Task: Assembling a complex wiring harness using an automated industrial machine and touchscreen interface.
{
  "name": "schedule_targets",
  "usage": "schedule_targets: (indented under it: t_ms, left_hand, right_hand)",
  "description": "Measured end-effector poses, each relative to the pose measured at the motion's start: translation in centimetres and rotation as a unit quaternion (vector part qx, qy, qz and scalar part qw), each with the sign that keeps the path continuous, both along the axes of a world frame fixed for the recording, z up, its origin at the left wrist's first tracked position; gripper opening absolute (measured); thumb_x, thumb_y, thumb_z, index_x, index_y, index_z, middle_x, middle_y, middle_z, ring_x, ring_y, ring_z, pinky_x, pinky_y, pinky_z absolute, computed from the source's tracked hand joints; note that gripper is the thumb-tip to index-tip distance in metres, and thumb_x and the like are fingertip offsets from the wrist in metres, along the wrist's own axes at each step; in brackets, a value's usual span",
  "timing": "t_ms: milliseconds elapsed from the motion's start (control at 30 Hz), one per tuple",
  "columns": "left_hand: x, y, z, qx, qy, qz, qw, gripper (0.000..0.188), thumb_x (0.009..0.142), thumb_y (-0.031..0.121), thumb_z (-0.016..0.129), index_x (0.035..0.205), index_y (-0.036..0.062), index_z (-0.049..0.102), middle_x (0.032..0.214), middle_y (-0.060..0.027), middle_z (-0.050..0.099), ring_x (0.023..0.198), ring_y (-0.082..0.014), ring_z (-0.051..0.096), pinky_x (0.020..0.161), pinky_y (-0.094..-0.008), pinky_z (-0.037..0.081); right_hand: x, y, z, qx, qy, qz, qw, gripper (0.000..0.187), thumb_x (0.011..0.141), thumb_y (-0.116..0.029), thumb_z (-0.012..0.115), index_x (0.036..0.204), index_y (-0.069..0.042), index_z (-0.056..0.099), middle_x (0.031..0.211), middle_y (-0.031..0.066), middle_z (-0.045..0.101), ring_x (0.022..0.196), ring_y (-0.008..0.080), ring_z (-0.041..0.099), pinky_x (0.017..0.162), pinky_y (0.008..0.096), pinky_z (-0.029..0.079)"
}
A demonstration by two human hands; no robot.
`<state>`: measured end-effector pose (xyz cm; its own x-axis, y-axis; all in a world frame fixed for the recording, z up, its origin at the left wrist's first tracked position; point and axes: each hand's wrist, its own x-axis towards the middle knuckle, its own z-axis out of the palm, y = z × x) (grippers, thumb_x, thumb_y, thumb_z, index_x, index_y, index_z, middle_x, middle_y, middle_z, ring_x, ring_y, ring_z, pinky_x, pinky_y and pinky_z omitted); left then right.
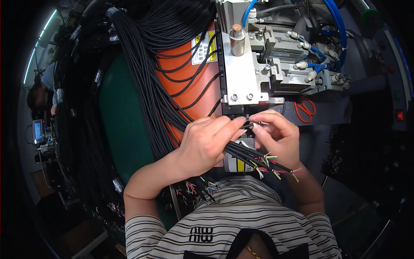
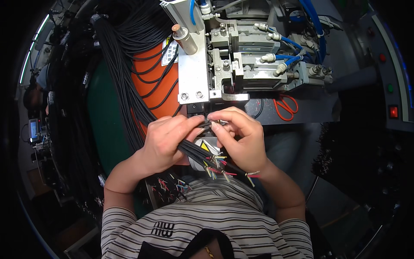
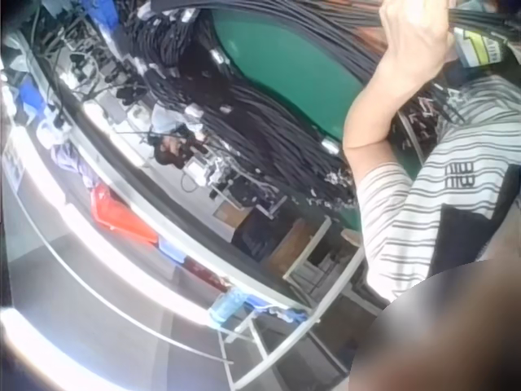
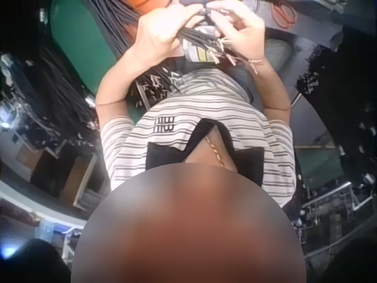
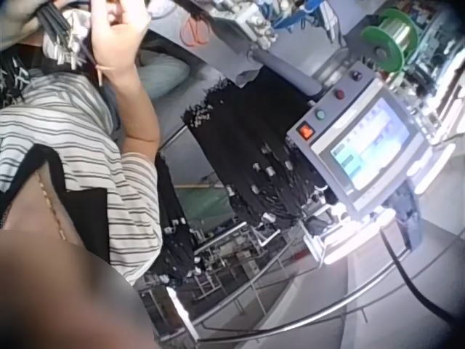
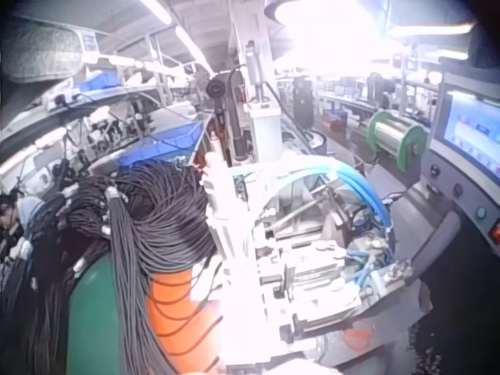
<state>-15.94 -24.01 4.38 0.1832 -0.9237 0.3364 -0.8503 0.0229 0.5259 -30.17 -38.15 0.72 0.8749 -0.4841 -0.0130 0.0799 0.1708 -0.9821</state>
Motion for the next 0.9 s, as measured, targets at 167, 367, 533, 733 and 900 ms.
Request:
schedule_targets:
  t_ms: [167,367,533,733,900]
  left_hand:
    - [0.1,-0.4,-1.4,-0.067,0.015,0.016,0.998,0.023,0.079,0.002,0.072,0.1,-0.0004,0.062,0.072,-0.01,0.06,0.056,-0.0247,0.058,0.051,-0.0339,0.044]
    - [0.3,-0.7,-1.4,-0.041,0.038,-0.019,0.998,0.023,0.079,0.001,0.07,0.099,-0.0008,0.061,0.072,-0.0097,0.061,0.057,-0.0251,0.06,0.055,-0.0344,0.046]
    - [-0.4,-0.9,-1.2,-0.037,-0.061,-0.031,0.997,0.039,0.071,0.001,0.07,0.107,-0.0032,0.057,0.076,-0.0073,0.061,0.06,-0.0249,0.06,0.055,-0.0344,0.046]
    - [-0.3,-0.6,-1.2,-0.041,-0.042,-0.014,0.998,0.03,0.075,-0.002,0.069,0.103,-0.0037,0.058,0.071,-0.008,0.06,0.056,-0.0247,0.06,0.05,-0.0332,0.046]
    - [0.1,-1.1,-2.0,-0.065,0.054,-0.025,0.996,0.018,0.08,-0.002,0.068,0.096,-0.0031,0.06,0.069,-0.0109,0.061,0.053,-0.0253,0.06,0.047,-0.0327,0.046]
  right_hand:
    - [-0.2,-1.0,0.9,0.279,0.009,0.021,0.96,0.025,0.092,0.002,0.056,0.117,0.005,0.059,0.099,0.012,0.062,0.059,0.0092,0.057,0.05,0.0188,0.042]
    - [-0.4,-2.3,-0.2,0.291,0.026,0.116,0.949,0.021,0.094,-0.003,0.059,0.113,0.005,0.06,0.099,0.0112,0.062,0.057,0.0085,0.054,0.049,0.0188,0.04]
    - [0.2,-0.3,-0.4,0.086,-0.018,0.026,0.996,0.013,0.095,-0.006,0.059,0.103,0.003,0.063,0.092,0.0089,0.064,0.056,0.0071,0.054,0.049,0.0173,0.039]
    - [0.2,-1.1,0.7,0.282,0.018,0.06,0.957,0.013,0.095,-0.002,0.057,0.104,0.005,0.064,0.092,0.0106,0.065,0.056,0.008,0.055,0.049,0.0179,0.042]
    - [0.3,-1.5,0.2,0.243,-0.006,0.08,0.967,0.015,0.095,0.002,0.055,0.103,0.004,0.066,0.094,0.011,0.066,0.055,0.0085,0.056,0.047,0.0189,0.042]
